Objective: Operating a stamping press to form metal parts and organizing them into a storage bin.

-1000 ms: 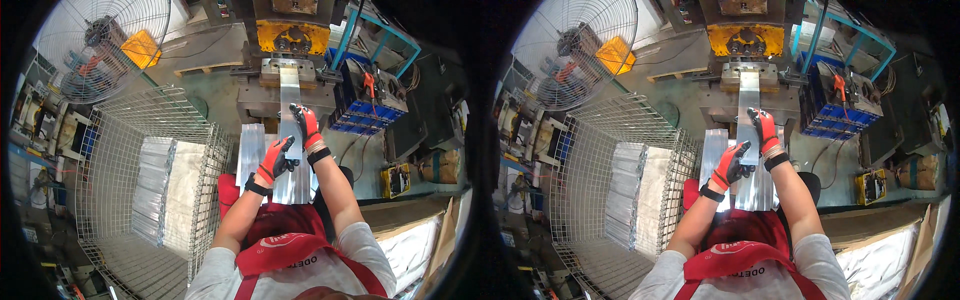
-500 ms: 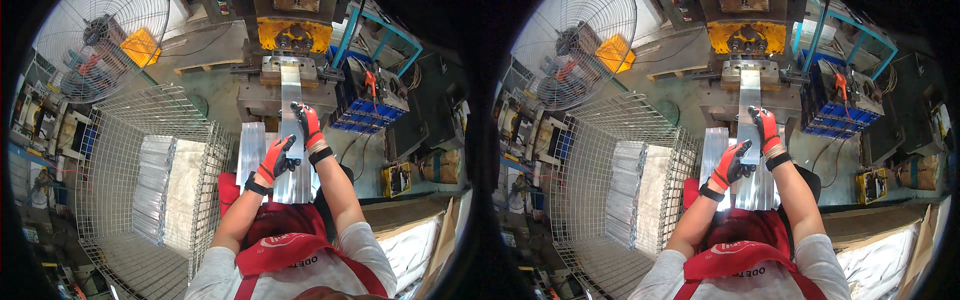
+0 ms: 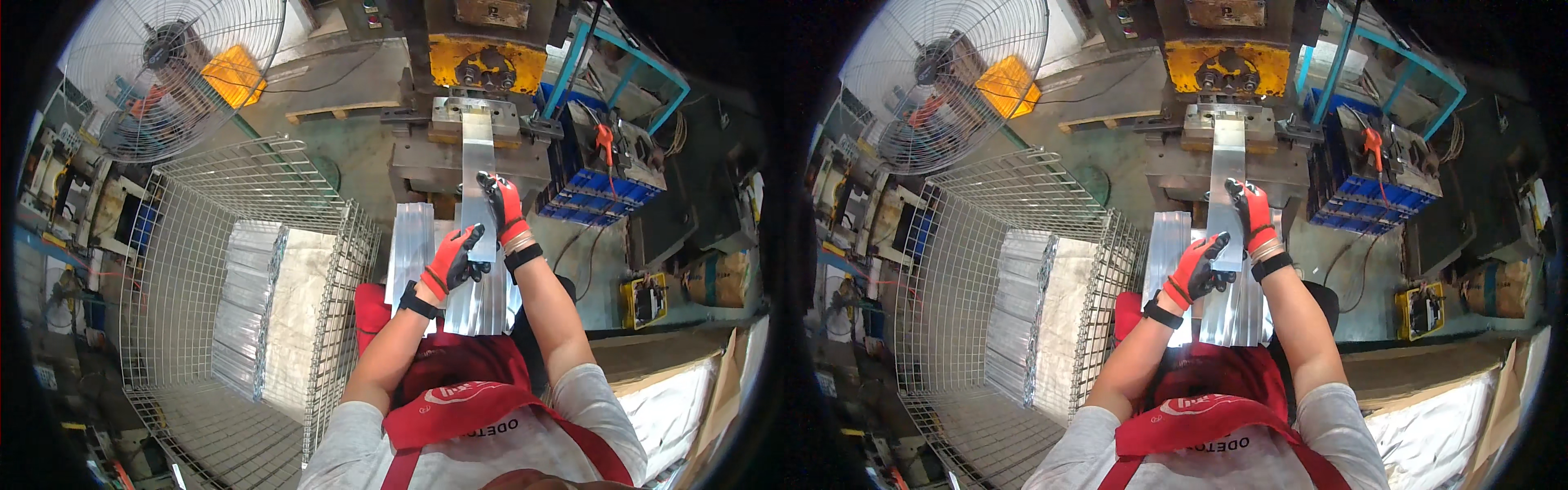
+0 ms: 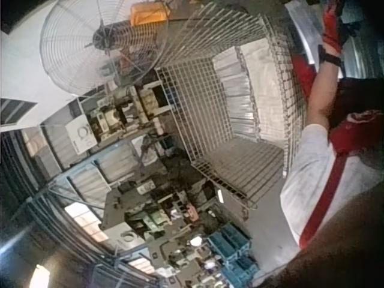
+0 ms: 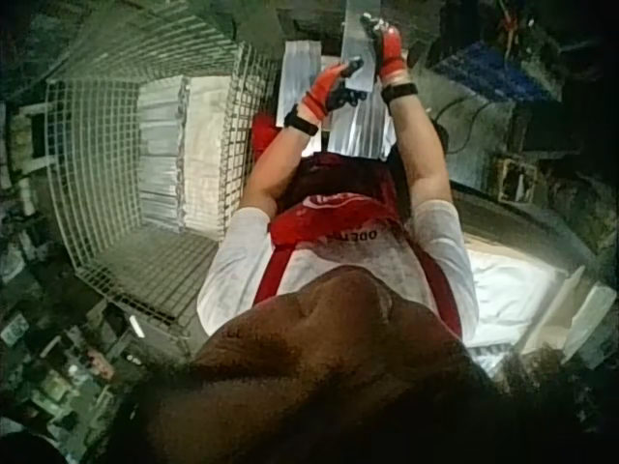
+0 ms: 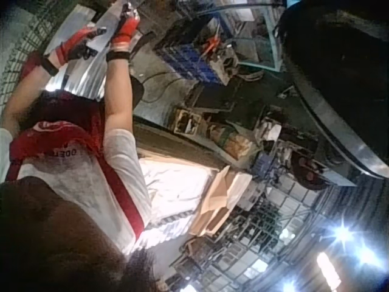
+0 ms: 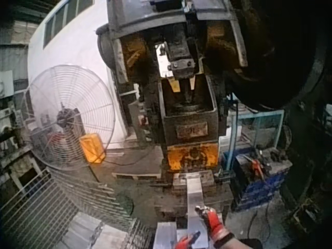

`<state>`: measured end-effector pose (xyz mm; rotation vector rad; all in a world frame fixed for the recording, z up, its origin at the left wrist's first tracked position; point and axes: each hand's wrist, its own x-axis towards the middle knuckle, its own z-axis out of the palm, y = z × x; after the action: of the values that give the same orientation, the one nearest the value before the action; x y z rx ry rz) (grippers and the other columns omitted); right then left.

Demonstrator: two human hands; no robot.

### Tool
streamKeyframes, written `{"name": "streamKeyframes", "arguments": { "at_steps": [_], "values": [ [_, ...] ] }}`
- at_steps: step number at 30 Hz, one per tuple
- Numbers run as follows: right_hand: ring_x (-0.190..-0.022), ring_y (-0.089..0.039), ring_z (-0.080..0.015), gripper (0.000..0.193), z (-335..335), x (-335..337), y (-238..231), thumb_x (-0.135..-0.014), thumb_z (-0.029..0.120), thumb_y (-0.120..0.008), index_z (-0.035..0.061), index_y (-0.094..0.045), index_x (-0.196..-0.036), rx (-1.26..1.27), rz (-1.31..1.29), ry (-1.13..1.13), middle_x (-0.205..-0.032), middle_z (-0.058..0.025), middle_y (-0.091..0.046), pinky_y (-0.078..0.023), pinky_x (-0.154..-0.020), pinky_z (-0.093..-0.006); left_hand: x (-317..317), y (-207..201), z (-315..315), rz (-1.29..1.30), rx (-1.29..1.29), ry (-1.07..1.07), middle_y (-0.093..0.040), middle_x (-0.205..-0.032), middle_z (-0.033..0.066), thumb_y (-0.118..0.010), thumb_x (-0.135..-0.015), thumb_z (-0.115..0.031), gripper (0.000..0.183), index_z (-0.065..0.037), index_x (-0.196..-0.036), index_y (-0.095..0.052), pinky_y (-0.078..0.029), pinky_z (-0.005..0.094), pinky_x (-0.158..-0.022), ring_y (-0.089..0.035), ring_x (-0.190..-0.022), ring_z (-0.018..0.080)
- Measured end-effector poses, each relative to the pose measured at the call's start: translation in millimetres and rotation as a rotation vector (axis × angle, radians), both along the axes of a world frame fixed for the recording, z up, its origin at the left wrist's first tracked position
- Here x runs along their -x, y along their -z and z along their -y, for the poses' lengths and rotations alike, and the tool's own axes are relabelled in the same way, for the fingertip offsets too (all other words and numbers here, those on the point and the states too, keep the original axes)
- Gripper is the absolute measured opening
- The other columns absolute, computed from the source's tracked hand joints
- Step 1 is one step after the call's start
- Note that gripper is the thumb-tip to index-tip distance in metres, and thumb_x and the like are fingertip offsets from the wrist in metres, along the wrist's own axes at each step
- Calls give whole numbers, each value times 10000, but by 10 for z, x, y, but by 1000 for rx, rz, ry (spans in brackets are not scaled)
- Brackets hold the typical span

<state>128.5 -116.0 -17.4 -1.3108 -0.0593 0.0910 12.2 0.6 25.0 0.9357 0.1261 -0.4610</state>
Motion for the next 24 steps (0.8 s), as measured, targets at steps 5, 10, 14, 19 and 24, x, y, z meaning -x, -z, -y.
{"name": "streamKeyframes", "arguments": {
  "at_steps": [5,10,14,19,24],
  "values": [
    [-717,-511,-63,145,-16,-30,71,-805,164,-536,47,-613,-844,-153,-47,3,-785,26,-578,-399,-659,-214,-9,36,11,-5,0,-9,-546,-617,53,-490,-841,-336,271,-71,-797,-527,-395,229,-340,-518,-424,132],
    [-641,-451,-42,260,14,16,18,-781,225,-586,24,-575,-947,54,-13,-27,-748,58,-526,-375,-587,-201,39,29,-67,53,59,75,-544,-623,51,-490,-846,-327,268,-64,-814,-526,-408,230,-375,-519,-446,134],
    [-1050,-461,-214,604,115,220,-6,-748,310,-612,66,-354,-1236,468,276,146,-1150,-125,-465,-341,-894,-311,225,320,-315,119,-388,-5,-531,-612,53,-520,-826,-308,250,-59,-844,-528,-407,259,-394,-548,-462,164],
    [-1115,-389,-310,595,280,925,-1130,-666,313,-638,107,-428,-1183,1283,1019,131,-1153,-153,-442,-192,-987,-470,587,12,-728,800,-1462,185,-556,-643,63,-514,-794,-278,190,-94,-830,-486,-421,320,-480,-573,-558,199],
    [-822,-517,-230,325,316,1038,-956,-671,276,-606,115,-540,-945,1541,1134,-410,-787,-54,-533,-291,-926,-452,779,-394,-729,928,-1814,331,-587,-769,72,-541,-748,-288,240,-94,-888,-515,-439,369,-579,-571,-666,259]
  ]
}}
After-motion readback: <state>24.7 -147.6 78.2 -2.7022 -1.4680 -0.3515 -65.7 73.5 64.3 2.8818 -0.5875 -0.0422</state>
